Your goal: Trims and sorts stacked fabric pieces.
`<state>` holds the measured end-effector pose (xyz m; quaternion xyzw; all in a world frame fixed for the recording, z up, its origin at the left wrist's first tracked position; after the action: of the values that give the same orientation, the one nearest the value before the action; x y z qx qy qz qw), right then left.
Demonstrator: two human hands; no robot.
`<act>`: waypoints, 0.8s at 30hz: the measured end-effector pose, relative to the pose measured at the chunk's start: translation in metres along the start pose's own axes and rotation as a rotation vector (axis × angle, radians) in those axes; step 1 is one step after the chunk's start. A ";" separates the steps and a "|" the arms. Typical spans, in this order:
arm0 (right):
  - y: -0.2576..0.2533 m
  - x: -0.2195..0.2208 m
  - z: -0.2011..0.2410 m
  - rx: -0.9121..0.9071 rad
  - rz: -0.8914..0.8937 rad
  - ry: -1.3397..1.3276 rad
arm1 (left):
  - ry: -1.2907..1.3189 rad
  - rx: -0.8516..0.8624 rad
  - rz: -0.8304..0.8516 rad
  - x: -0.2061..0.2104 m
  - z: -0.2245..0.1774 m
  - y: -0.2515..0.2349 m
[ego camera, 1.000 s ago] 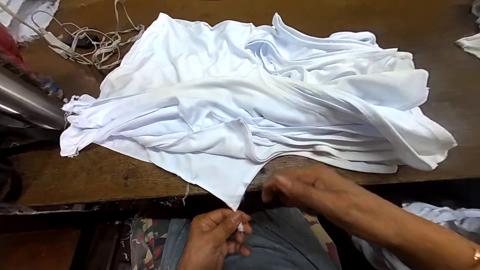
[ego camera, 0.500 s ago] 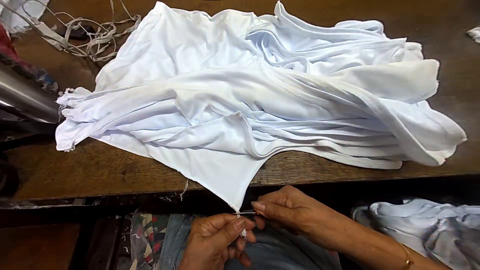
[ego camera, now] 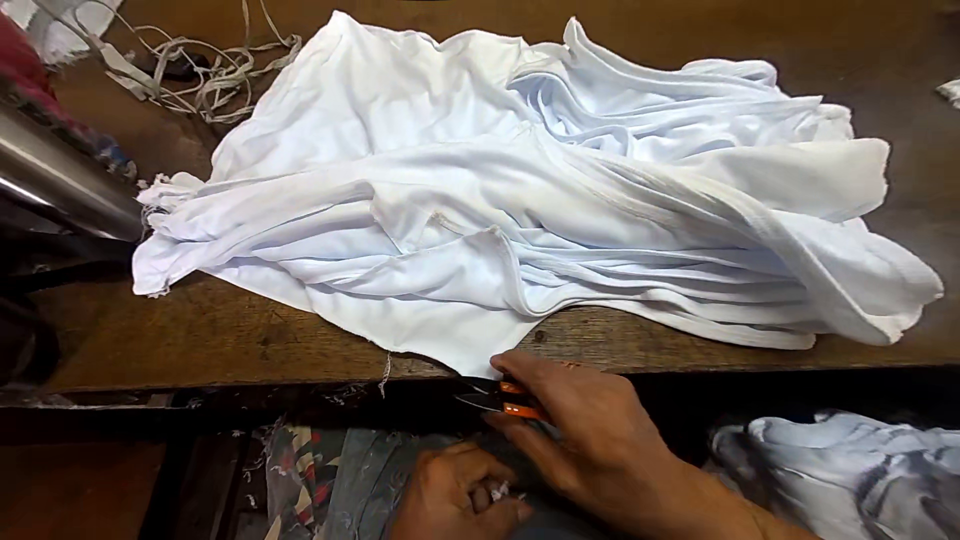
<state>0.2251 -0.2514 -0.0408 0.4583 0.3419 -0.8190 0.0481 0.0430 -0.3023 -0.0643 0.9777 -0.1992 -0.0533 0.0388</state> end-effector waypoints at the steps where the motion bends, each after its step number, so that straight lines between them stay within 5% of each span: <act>1: -0.005 0.005 0.002 -0.028 -0.015 0.030 | -0.106 0.023 -0.031 -0.001 -0.002 0.001; 4: -0.020 0.008 -0.001 -0.033 -0.002 -0.047 | -0.355 0.170 -0.324 -0.021 -0.011 0.002; 7: -0.034 -0.006 -0.008 0.147 0.094 -0.320 | -0.525 0.291 -0.582 -0.058 -0.021 -0.002; 16: -0.121 -0.052 -0.037 0.340 0.305 -0.512 | -0.561 0.293 -0.654 -0.069 -0.027 -0.017; 21: -0.153 -0.038 -0.078 0.327 -0.008 -0.018 | -0.650 0.380 -0.627 -0.059 -0.021 -0.017; 24: -0.149 -0.005 -0.095 0.272 0.012 0.244 | -0.585 0.375 -0.553 -0.050 -0.025 -0.021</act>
<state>0.2378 -0.0816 0.0068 0.5587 0.2288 -0.7955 -0.0514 0.0083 -0.2615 -0.0374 0.9282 0.0609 -0.2991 -0.2130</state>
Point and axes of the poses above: each hand's wrist, its own y-axis away from the middle knuckle, its own x-axis out of the palm, z = x × y, the point moved 2 cm from there along -y, towards the middle knuckle, and after that the axes turned 12 degrees about y, right-handed, at the moved point
